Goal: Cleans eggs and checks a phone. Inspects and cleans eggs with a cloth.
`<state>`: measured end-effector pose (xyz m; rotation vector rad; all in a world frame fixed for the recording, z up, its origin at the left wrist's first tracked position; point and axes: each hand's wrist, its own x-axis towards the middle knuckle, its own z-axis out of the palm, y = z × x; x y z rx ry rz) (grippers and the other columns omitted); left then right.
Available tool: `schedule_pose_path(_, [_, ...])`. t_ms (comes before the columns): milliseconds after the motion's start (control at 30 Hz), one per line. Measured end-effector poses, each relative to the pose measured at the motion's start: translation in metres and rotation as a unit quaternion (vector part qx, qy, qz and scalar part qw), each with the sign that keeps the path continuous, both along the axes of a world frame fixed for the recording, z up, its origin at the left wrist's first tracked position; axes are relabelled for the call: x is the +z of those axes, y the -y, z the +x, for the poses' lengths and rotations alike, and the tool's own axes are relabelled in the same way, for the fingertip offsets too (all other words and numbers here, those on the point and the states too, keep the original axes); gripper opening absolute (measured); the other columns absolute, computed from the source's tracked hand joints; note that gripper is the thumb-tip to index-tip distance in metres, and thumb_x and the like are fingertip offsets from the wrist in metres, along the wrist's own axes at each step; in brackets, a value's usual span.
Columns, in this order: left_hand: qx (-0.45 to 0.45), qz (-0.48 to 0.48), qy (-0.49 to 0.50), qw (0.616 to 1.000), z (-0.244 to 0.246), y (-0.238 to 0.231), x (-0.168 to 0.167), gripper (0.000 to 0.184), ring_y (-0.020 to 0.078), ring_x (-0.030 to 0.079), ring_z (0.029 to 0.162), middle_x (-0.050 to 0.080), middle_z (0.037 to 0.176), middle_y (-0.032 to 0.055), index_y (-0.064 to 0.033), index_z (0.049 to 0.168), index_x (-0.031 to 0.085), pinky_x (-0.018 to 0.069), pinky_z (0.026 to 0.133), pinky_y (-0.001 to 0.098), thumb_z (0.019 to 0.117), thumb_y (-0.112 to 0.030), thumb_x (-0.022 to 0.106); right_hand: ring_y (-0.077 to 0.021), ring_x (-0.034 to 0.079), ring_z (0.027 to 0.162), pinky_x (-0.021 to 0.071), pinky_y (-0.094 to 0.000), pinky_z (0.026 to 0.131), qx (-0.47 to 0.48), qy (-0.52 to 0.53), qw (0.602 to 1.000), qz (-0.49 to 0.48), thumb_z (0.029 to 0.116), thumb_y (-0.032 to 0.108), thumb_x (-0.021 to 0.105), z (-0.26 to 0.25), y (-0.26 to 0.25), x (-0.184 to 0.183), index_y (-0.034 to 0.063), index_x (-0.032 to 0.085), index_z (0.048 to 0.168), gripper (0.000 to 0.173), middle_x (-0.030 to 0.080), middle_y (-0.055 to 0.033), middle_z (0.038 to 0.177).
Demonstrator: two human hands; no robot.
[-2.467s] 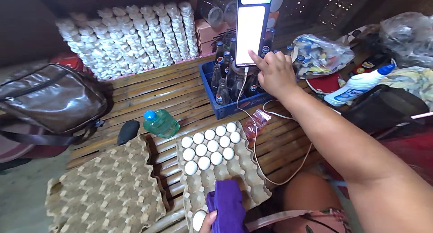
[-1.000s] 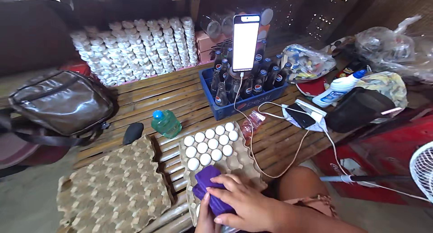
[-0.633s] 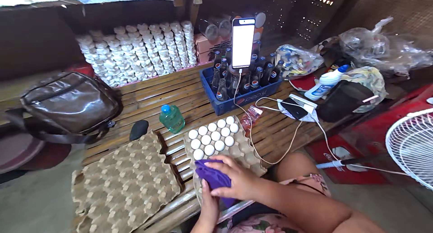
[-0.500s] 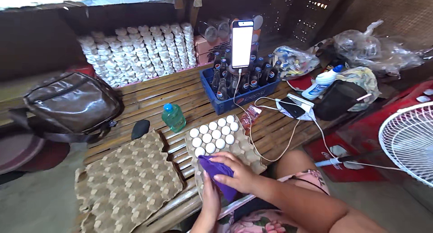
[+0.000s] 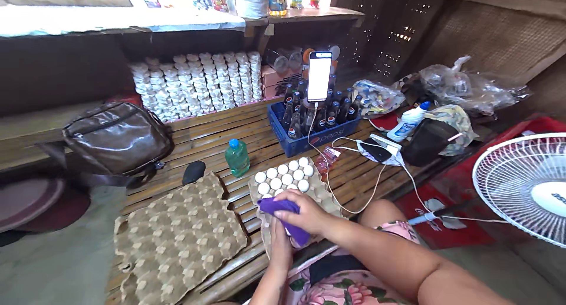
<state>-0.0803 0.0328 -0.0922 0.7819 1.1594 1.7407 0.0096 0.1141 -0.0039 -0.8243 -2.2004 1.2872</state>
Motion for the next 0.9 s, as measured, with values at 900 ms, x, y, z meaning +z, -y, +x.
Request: schedule_pose_path(900, [0.096,-0.060,0.029,0.993,-0.014,0.006,0.009,0.061,0.0093,0.054,0.126,0.050,0.144,0.0163,0.0023,0.155,0.023,0.0452,0.107,0.0273,0.1067,-0.034,0.026,-0.0332,0.045,0.139,0.0430,-0.0514,0.112,-0.041,-0.085,0.987,0.128,0.0977,0.032,0.064,-0.014,0.044,-0.044,0.0169,0.063,0.135,0.041,0.047,-0.0209,0.150])
